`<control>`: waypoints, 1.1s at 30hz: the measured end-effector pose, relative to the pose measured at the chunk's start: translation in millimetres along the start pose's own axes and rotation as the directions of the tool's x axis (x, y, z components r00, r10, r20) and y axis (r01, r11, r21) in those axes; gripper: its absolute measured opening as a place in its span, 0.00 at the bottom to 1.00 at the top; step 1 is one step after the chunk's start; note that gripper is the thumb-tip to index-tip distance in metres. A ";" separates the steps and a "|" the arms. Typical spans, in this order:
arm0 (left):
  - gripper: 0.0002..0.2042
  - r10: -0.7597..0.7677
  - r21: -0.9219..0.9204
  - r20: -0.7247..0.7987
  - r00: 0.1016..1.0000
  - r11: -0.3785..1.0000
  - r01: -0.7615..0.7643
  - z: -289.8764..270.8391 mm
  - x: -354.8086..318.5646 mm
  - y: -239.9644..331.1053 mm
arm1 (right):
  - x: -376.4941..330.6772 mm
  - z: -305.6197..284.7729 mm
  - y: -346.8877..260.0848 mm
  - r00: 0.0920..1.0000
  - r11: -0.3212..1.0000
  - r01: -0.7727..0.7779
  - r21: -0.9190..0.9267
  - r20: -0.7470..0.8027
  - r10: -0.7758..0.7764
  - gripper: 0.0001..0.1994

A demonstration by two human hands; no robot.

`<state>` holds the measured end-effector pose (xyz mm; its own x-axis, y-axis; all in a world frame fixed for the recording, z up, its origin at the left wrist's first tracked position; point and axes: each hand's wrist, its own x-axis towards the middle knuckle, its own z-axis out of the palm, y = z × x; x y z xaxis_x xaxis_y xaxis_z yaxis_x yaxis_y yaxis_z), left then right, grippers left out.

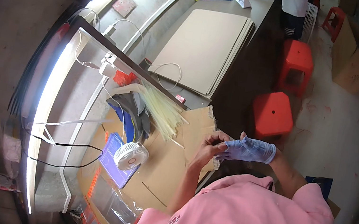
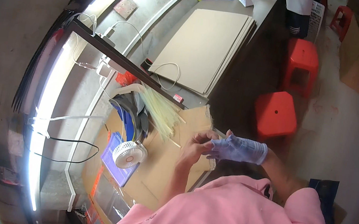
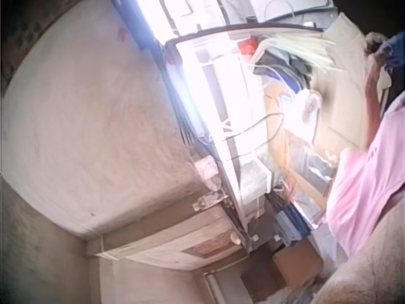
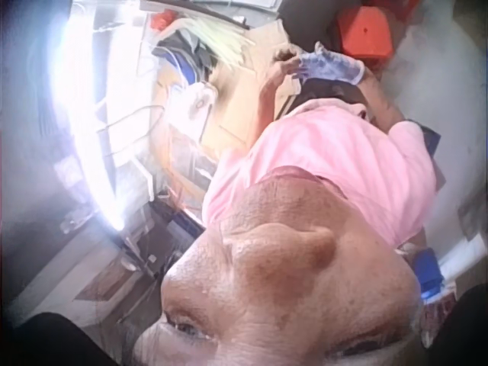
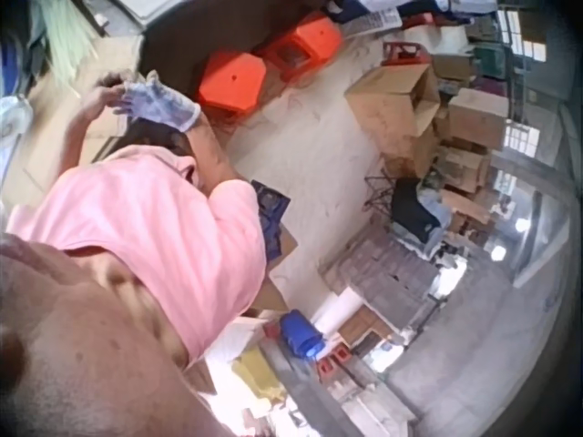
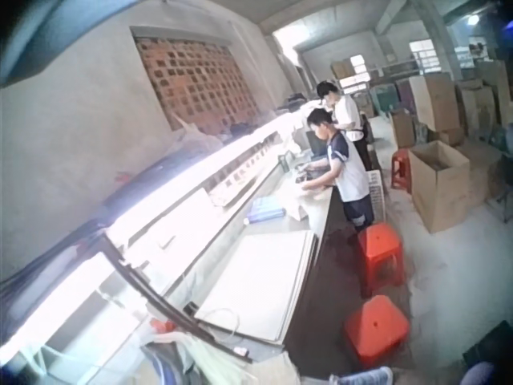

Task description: The person places blue patterned flat items into clear plastic bags on a table. They then pick up purple patterned flat items and place them inside the same bags. The person seals the bags and stacks the finished packages on the table.

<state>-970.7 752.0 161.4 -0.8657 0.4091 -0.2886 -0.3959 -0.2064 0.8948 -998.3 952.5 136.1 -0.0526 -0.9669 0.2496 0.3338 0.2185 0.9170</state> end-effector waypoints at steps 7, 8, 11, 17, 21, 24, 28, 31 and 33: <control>0.04 0.064 -0.018 -0.028 0.998 0.998 -0.065 4.6 9.6 -8.8 | -11.5 -5.1 -1.9 0.997 0.969 0.081 0.235 -0.037 -0.075 0.30; 0.04 0.041 0.008 -0.022 0.999 0.999 -0.041 4.4 8.1 -8.9 | -14.5 -5.6 -3.9 0.999 0.949 0.051 0.311 -0.014 -0.049 0.28; 0.05 -0.029 0.073 0.007 1.000 0.997 0.029 8.1 8.9 -8.2 | -23.1 -10.9 -20.7 0.990 0.709 -0.138 0.692 0.101 0.094 0.25; 0.06 -0.025 0.030 -0.049 0.998 0.999 0.026 15.5 13.5 -18.7 | -24.7 -9.7 -10.0 0.994 0.723 -0.106 0.683 0.092 0.059 0.25; 0.05 0.030 -0.007 -0.020 0.999 1.000 -0.030 26.2 12.6 -8.9 | -28.1 -13.7 -15.6 0.993 0.744 -0.086 0.663 0.119 0.009 0.25; 0.05 0.060 -0.007 0.023 0.998 0.998 -0.060 30.7 9.3 -3.4 | -26.8 -4.0 -2.4 1.000 0.981 -0.019 0.192 0.027 0.015 0.27; 0.09 0.079 0.046 0.094 0.992 0.995 -0.083 25.7 12.6 -9.9 | -30.4 1.9 8.0 0.987 0.968 0.095 -0.234 -0.103 -0.122 0.32; 0.11 0.067 0.133 0.028 0.997 0.989 -0.070 40.8 6.5 3.9 | -29.5 -2.4 9.4 0.902 0.303 0.096 -0.948 -0.046 -0.429 0.33; 0.11 0.065 0.099 0.000 0.998 0.993 -0.065 39.8 5.1 5.8 | -27.3 -3.2 8.2 0.895 0.262 0.102 -0.960 -0.026 -0.446 0.31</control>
<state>-965.2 788.2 178.6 -0.8898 0.3944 -0.2295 -0.3062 -0.1432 0.9411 -991.1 980.3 135.9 -0.1713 -0.9660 -0.1935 0.9852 -0.1680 -0.0332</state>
